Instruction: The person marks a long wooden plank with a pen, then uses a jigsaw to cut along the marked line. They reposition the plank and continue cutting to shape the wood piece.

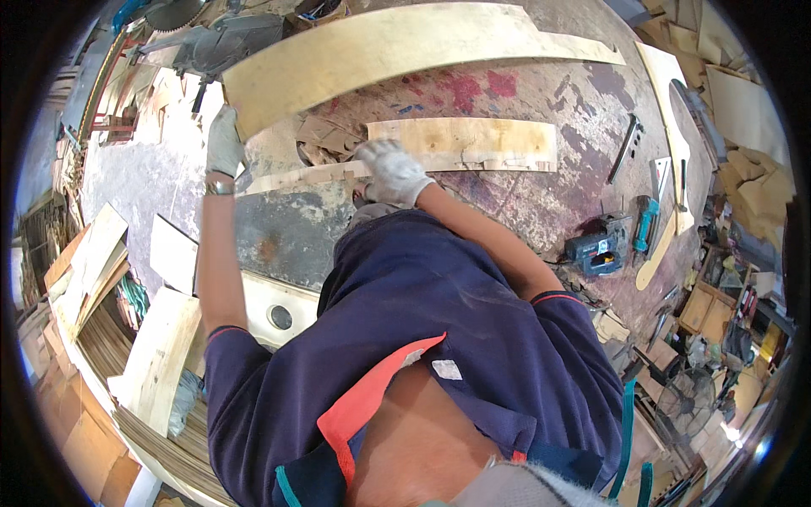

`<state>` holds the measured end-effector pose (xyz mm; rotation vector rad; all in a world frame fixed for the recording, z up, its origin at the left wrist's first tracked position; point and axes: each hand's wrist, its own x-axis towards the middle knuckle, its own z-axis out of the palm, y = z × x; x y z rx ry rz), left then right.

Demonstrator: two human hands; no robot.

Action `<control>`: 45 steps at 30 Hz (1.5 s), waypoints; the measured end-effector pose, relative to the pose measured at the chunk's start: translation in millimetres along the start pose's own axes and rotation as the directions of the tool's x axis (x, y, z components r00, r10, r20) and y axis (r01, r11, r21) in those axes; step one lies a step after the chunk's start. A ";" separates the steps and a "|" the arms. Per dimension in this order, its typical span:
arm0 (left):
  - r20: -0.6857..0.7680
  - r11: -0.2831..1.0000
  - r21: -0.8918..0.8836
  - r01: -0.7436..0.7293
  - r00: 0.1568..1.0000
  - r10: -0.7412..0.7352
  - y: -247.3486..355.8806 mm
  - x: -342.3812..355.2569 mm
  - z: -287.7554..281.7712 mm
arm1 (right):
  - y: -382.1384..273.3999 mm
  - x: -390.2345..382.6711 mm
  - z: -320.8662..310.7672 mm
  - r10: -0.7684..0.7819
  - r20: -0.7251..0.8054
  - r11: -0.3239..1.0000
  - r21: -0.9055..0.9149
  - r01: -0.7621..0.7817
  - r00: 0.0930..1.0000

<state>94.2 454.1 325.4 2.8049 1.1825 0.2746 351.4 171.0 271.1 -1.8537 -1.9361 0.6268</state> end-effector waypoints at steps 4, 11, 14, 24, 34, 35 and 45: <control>0.406 -0.201 -0.913 0.354 0.823 -0.397 53.6 -47.1 9.1 | 73.5 -16.5 -14.5 0.448 -0.092 0.828 0.417 -0.374 0.890; 0.671 -0.719 -0.645 0.260 0.643 -0.369 104.6 -104.4 12.9 | 226.2 4.6 -54.8 0.764 0.151 -0.269 0.958 0.097 0.628; 0.684 -0.709 -0.668 0.227 0.564 -0.463 132.9 -116.1 8.2 | 226.3 18.4 -54.7 0.889 0.195 -0.234 0.971 0.045 0.414; 0.661 -0.729 -0.664 0.167 0.587 -0.467 163.0 -138.4 0.7 | 203.9 5.4 -53.1 0.626 -0.019 -0.305 0.914 0.267 0.780; 0.651 -0.644 -0.732 0.222 0.505 -0.566 154.3 -143.7 21.7 | 207.3 -16.5 -43.2 0.734 -0.046 -0.303 0.871 0.387 0.677; 0.650 -0.631 -0.740 0.234 0.493 -0.579 154.2 -142.8 20.6 | 206.1 -21.0 -42.3 0.723 -0.054 -0.320 0.858 0.402 0.689; 0.640 -0.597 -0.760 0.258 0.462 -0.615 120.7 -147.7 32.0 | 180.4 -52.9 -48.7 0.702 -0.019 -0.382 0.833 0.399 0.712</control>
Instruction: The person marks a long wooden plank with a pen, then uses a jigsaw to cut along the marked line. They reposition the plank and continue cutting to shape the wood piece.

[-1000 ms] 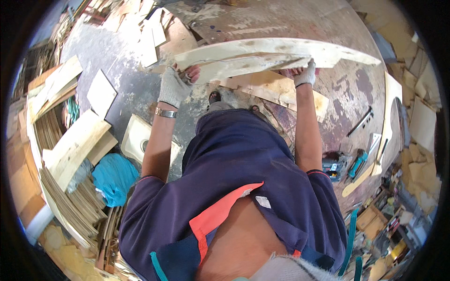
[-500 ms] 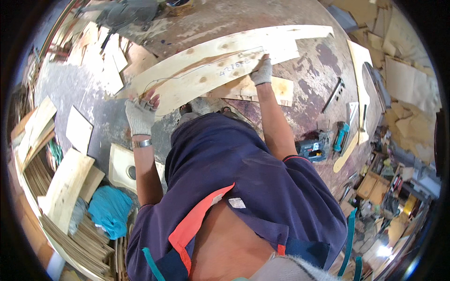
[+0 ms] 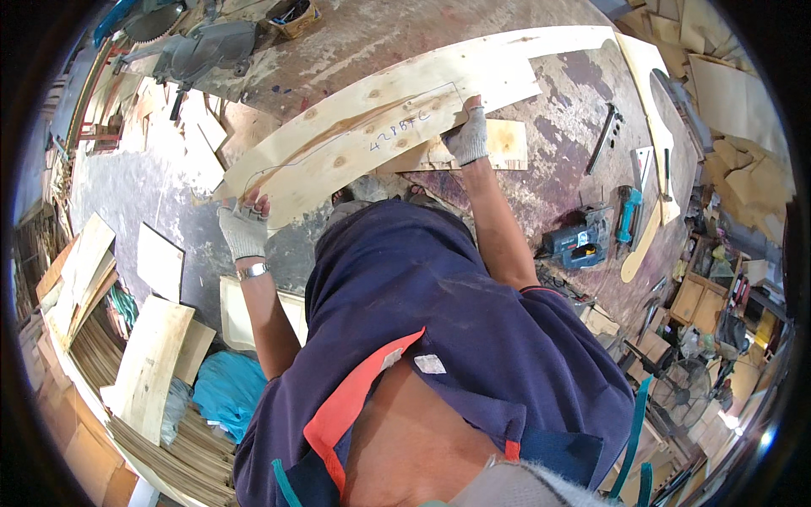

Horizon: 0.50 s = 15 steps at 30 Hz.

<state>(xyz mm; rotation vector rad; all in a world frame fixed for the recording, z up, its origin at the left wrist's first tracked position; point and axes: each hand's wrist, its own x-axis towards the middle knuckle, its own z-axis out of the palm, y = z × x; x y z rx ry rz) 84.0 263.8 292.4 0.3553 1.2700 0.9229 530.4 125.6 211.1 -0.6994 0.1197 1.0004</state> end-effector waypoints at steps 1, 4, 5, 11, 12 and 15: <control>-0.029 1.000 0.010 -0.011 1.000 0.011 -0.6 -0.1 0.3 | -0.5 -3.3 -0.7 0.011 -0.002 1.000 0.004 -0.011 1.000; -0.084 0.999 0.029 -0.012 0.996 0.015 -1.8 1.3 -6.1 | 5.2 -11.5 0.5 -0.001 -0.016 1.000 -0.012 0.000 1.000; -0.080 1.000 0.026 0.008 0.997 -0.006 -1.0 7.3 -16.4 | 7.2 -12.4 0.7 0.001 -0.023 1.000 -0.021 -0.002 1.000; -0.174 0.998 -0.043 0.050 0.983 -0.057 -10.3 11.9 -44.7 | 20.6 -17.0 0.9 0.072 -0.120 0.997 -0.014 -0.074 0.990; -0.150 0.996 -0.051 0.069 0.986 -0.076 -12.0 10.6 -51.2 | 22.1 -19.2 1.0 0.082 -0.136 0.996 -0.019 -0.086 0.987; -0.154 0.997 -0.046 0.065 0.986 -0.072 -14.5 10.7 -73.5 | 29.7 -19.6 5.1 0.123 -0.151 0.992 -0.011 -0.126 0.981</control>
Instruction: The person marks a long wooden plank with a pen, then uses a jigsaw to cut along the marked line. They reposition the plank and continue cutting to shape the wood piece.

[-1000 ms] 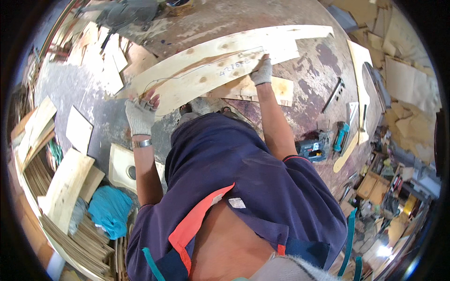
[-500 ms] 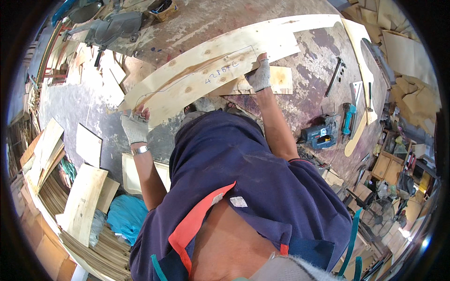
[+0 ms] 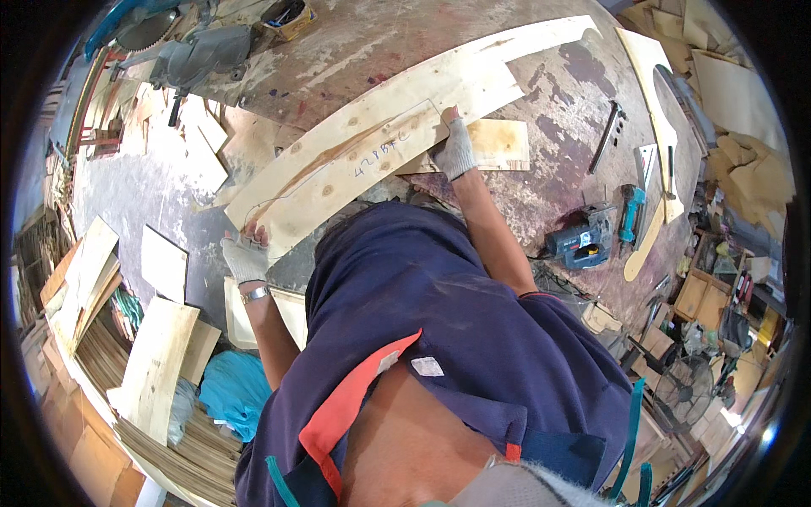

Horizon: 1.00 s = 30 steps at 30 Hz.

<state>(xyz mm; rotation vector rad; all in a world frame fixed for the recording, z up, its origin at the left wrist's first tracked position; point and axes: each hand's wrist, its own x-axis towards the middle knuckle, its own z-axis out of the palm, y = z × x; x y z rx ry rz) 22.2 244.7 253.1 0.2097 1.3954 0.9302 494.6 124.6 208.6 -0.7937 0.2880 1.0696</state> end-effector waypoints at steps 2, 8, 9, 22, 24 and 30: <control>-0.010 1.000 -0.006 0.014 1.000 -0.014 -5.4 1.1 -9.8 | 4.1 4.5 -6.0 0.016 0.014 1.000 0.016 -0.017 1.000; -0.088 1.000 -0.022 0.006 0.996 -0.007 -17.8 -13.8 -33.7 | 16.5 3.7 -10.6 0.069 0.056 0.997 0.033 -0.071 0.996; -0.096 1.000 -0.025 0.006 0.995 -0.008 -22.0 -17.7 -32.6 | 17.4 6.3 -13.2 0.058 0.059 0.998 0.002 -0.058 0.997; 0.021 0.999 -0.035 0.017 1.000 -0.016 -32.3 -22.8 48.7 | -25.4 25.1 -65.4 -0.160 0.077 0.963 -0.208 0.173 0.984; 0.220 0.998 0.055 -0.005 0.976 -0.007 -25.4 -25.8 81.2 | -51.0 19.1 -69.4 -0.244 0.028 0.947 -0.209 0.244 0.969; 0.498 0.363 0.765 -0.532 0.846 0.190 -55.6 10.4 121.1 | -149.4 -16.5 -88.6 -0.452 0.055 0.840 -0.309 0.445 0.890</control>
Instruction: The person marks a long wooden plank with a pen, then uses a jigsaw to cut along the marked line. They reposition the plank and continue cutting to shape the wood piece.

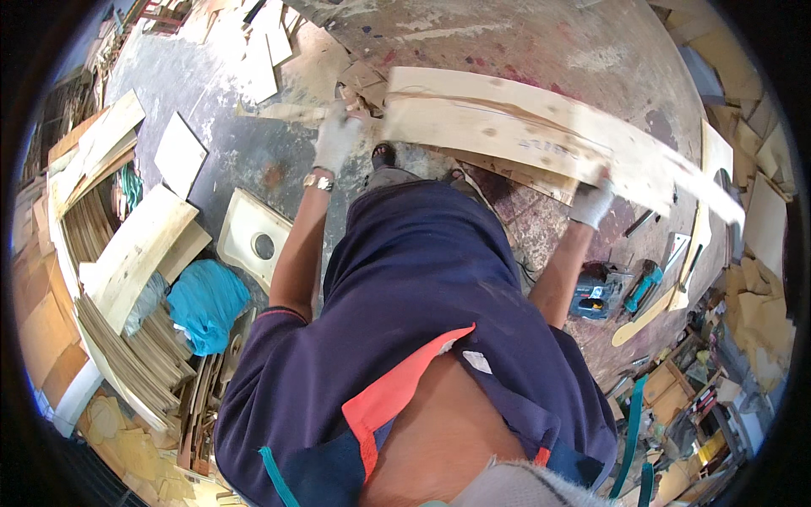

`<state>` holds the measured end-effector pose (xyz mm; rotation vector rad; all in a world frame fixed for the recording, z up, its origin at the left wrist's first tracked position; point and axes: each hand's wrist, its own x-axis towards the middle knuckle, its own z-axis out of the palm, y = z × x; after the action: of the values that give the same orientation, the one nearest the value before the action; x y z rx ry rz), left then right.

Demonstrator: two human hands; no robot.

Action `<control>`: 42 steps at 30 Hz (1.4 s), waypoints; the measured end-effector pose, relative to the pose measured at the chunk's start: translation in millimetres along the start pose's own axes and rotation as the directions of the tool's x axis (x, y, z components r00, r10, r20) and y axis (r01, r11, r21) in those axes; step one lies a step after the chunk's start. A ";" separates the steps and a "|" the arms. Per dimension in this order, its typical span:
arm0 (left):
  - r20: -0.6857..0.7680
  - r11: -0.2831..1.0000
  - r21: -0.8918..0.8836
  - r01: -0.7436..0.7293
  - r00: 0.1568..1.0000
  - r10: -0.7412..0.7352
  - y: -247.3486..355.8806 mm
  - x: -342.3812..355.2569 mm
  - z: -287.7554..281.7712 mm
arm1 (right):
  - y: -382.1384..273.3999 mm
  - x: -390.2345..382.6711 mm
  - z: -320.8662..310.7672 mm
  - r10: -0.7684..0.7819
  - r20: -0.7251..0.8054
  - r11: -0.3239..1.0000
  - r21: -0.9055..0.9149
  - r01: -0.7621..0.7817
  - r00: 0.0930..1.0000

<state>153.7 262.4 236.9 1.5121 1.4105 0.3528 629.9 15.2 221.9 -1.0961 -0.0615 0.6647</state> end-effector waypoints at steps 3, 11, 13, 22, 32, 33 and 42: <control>0.074 0.734 0.627 -0.260 0.958 0.277 2.0 -2.4 23.0 | -37.3 -4.2 -42.7 -0.056 -0.166 0.996 -0.073 0.045 0.984; 0.308 0.391 0.781 -0.487 0.845 0.437 -13.3 17.0 58.0 | -71.2 -34.6 -100.1 -0.076 -0.188 0.992 -0.118 0.054 0.979; 0.298 0.393 0.766 -0.509 0.823 0.484 -14.8 18.9 67.4 | -67.2 -34.9 -109.2 -0.114 -0.240 0.978 -0.198 0.067 0.964; 0.257 0.403 0.785 -0.471 0.839 0.479 -29.9 24.4 52.7 | -41.4 -32.8 -94.5 -0.060 -0.256 0.996 -0.079 0.040 0.965; 0.226 0.293 0.846 -0.445 0.798 0.558 -64.2 28.7 22.3 | -7.0 -33.7 -33.9 0.242 -0.140 0.967 0.116 -0.227 0.960; 0.208 0.315 0.836 -0.450 0.790 0.577 -78.8 31.3 20.3 | 2.6 -27.2 -34.4 0.054 -0.129 0.996 -0.068 -0.063 0.990; -0.211 0.984 -0.079 -0.161 0.967 0.141 -56.6 6.4 4.4 | 40.5 -41.4 7.8 0.118 -0.124 0.986 0.130 -0.102 0.985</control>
<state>125.9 256.0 187.4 1.5424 1.4178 0.6776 574.7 11.2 203.0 -1.0269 0.1528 0.6846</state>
